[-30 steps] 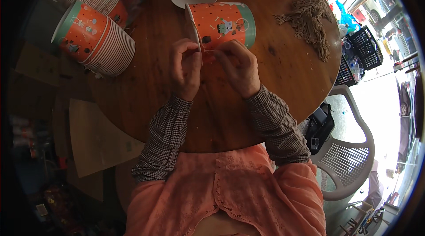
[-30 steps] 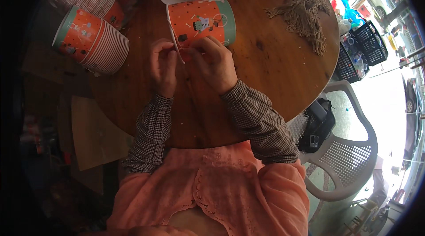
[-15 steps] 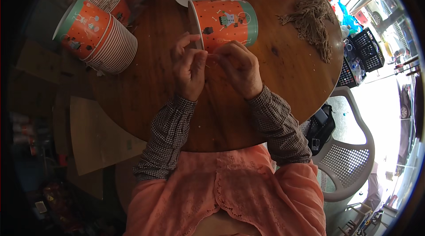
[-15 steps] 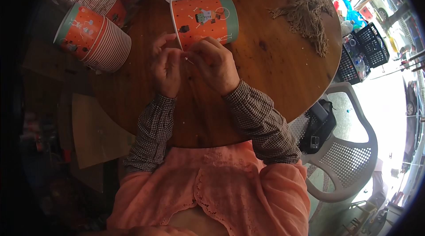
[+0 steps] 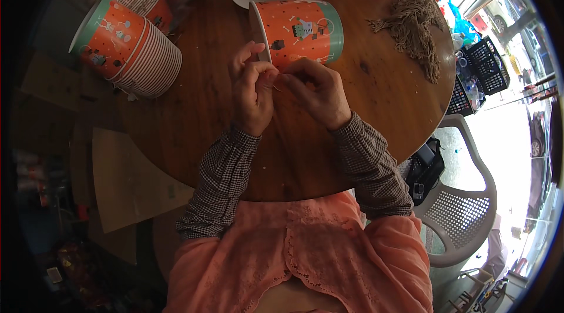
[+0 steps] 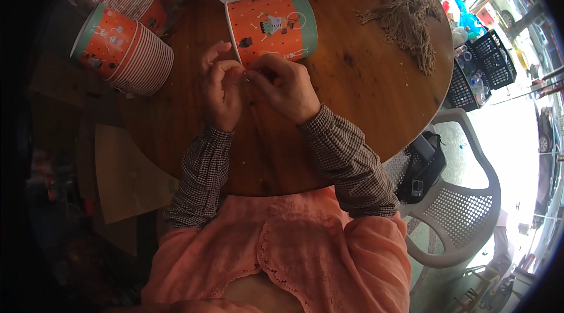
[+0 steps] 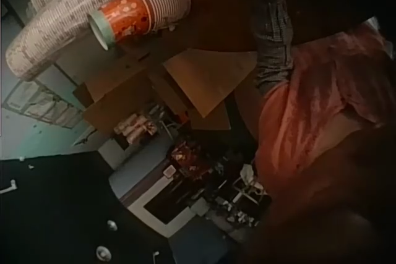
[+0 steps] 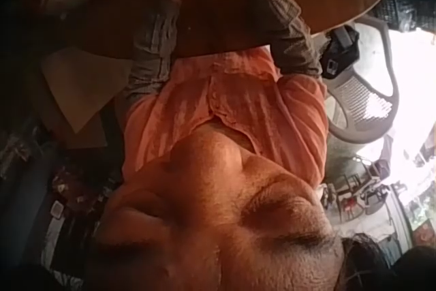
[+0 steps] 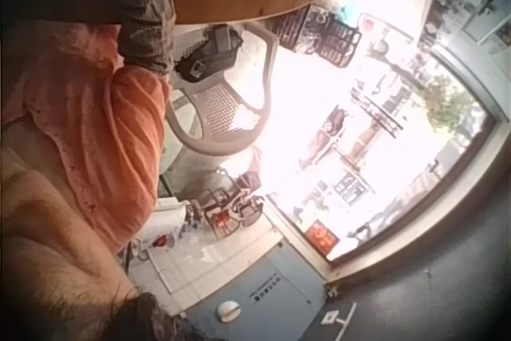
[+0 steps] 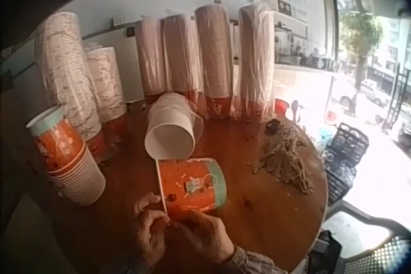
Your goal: Threading a cord handle through pre-punched holes in a paper bucket.
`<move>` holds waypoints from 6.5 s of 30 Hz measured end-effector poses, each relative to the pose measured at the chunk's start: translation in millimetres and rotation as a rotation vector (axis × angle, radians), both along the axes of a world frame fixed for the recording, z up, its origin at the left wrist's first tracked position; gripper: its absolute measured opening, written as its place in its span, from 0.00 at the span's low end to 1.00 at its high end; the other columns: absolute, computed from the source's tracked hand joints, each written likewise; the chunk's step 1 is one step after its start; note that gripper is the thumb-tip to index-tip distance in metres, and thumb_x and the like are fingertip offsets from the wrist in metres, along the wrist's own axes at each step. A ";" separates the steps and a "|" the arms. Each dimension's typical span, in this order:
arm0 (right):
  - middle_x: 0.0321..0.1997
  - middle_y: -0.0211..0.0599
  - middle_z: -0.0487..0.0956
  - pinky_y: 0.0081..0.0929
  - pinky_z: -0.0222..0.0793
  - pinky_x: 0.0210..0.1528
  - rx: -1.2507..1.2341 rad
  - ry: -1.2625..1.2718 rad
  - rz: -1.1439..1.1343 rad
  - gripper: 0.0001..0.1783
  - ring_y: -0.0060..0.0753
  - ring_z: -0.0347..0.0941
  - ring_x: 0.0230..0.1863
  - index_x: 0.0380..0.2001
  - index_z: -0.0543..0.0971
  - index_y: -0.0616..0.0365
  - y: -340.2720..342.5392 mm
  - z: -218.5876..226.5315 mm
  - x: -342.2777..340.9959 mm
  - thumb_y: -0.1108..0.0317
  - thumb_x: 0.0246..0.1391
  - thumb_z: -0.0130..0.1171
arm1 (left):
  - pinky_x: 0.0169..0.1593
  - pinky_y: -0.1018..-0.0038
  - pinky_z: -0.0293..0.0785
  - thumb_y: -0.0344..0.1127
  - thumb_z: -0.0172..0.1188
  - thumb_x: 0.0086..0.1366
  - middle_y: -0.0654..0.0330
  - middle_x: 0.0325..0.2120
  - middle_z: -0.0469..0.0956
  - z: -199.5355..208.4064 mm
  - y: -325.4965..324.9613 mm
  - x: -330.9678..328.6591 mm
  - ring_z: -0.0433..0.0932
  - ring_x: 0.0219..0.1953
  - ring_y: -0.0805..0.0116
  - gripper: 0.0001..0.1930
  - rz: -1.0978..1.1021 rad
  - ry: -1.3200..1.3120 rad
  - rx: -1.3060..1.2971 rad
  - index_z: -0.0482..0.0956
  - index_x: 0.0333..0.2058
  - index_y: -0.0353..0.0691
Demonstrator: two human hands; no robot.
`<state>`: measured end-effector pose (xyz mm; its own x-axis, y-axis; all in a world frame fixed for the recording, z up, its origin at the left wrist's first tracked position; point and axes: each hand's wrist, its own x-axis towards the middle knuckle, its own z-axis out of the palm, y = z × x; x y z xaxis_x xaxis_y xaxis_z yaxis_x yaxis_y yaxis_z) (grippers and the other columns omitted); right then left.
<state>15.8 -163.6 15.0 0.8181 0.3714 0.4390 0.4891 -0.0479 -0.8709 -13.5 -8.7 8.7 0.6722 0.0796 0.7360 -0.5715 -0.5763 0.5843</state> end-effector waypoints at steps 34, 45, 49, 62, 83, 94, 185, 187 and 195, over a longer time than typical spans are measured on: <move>0.27 0.28 0.75 0.23 0.74 0.33 0.865 0.408 0.257 0.02 0.20 0.73 0.26 0.35 0.75 0.61 -30.5 8.3 22.5 0.75 0.60 0.54 | 0.35 0.76 0.69 0.26 0.61 0.60 0.62 0.26 0.74 50.6 35.4 27.1 0.73 0.29 0.73 0.02 -0.218 -0.040 0.188 0.79 0.31 0.34; 0.33 0.35 0.80 0.20 0.76 0.38 0.713 0.365 -0.043 0.03 0.22 0.77 0.33 0.34 0.75 0.64 -23.8 8.2 21.7 0.74 0.60 0.54 | 0.54 0.67 0.65 0.30 0.62 0.60 0.53 0.50 0.68 62.5 -4.0 70.6 0.67 0.53 0.59 0.24 0.134 -0.286 0.086 0.66 0.54 0.37; 0.34 0.34 0.81 0.20 0.76 0.41 0.696 0.353 -0.019 0.04 0.21 0.77 0.34 0.35 0.76 0.65 -20.6 10.5 19.4 0.74 0.59 0.56 | 0.56 0.73 0.64 0.28 0.58 0.64 0.55 0.50 0.67 15.7 -18.4 4.7 0.67 0.53 0.69 0.21 -0.075 0.104 -0.553 0.63 0.53 0.33; 0.42 0.37 0.75 0.28 0.75 0.40 0.066 -0.226 -0.229 0.07 0.36 0.75 0.41 0.29 0.78 0.60 -0.6 -2.7 6.1 0.75 0.45 0.65 | 0.43 0.78 0.75 0.24 0.53 0.66 0.60 0.39 0.78 -18.0 -13.5 4.5 0.78 0.40 0.74 0.14 -0.257 0.321 -0.544 0.69 0.50 0.32; 0.41 0.33 0.75 0.36 0.72 0.44 -0.129 -0.487 -0.371 0.10 0.41 0.72 0.44 0.30 0.79 0.53 8.6 -13.1 10.1 0.74 0.40 0.65 | 0.31 0.80 0.70 0.25 0.60 0.61 0.62 0.27 0.76 -10.7 -0.9 -2.2 0.74 0.27 0.80 0.05 -0.106 0.393 -0.250 0.76 0.36 0.33; 0.39 0.37 0.75 0.35 0.73 0.41 -0.308 -0.583 -0.390 0.11 0.43 0.73 0.41 0.34 0.78 0.56 -1.0 -12.4 17.3 0.76 0.42 0.63 | 0.33 0.81 0.73 0.27 0.61 0.61 0.60 0.27 0.81 -17.9 5.5 -3.5 0.77 0.32 0.81 0.08 0.010 0.401 -0.173 0.80 0.39 0.31; 0.51 0.34 0.76 0.37 0.61 0.60 -0.002 -0.277 -0.191 0.07 0.42 0.64 0.61 0.31 0.82 0.55 -19.3 19.2 -8.1 0.74 0.44 0.66 | 0.35 0.83 0.72 0.35 0.59 0.65 0.63 0.26 0.80 65.7 10.7 -27.6 0.75 0.29 0.81 0.11 -0.294 0.584 -0.350 0.81 0.35 0.30; 0.50 0.34 0.77 0.33 0.61 0.60 0.209 -0.063 -0.122 0.06 0.37 0.65 0.59 0.31 0.82 0.57 -19.2 16.5 -6.4 0.74 0.47 0.65 | 0.35 0.82 0.73 0.35 0.59 0.65 0.63 0.26 0.80 64.6 10.8 -27.4 0.76 0.29 0.81 0.11 -0.293 0.582 -0.344 0.81 0.35 0.31; 0.43 0.37 0.79 0.30 0.65 0.54 0.387 0.073 -0.192 0.03 0.32 0.70 0.49 0.31 0.78 0.61 -15.7 28.4 -8.3 0.74 0.51 0.62 | 0.34 0.81 0.74 0.34 0.61 0.63 0.61 0.29 0.81 66.0 7.4 -28.3 0.77 0.29 0.79 0.09 -0.241 0.562 -0.248 0.81 0.35 0.32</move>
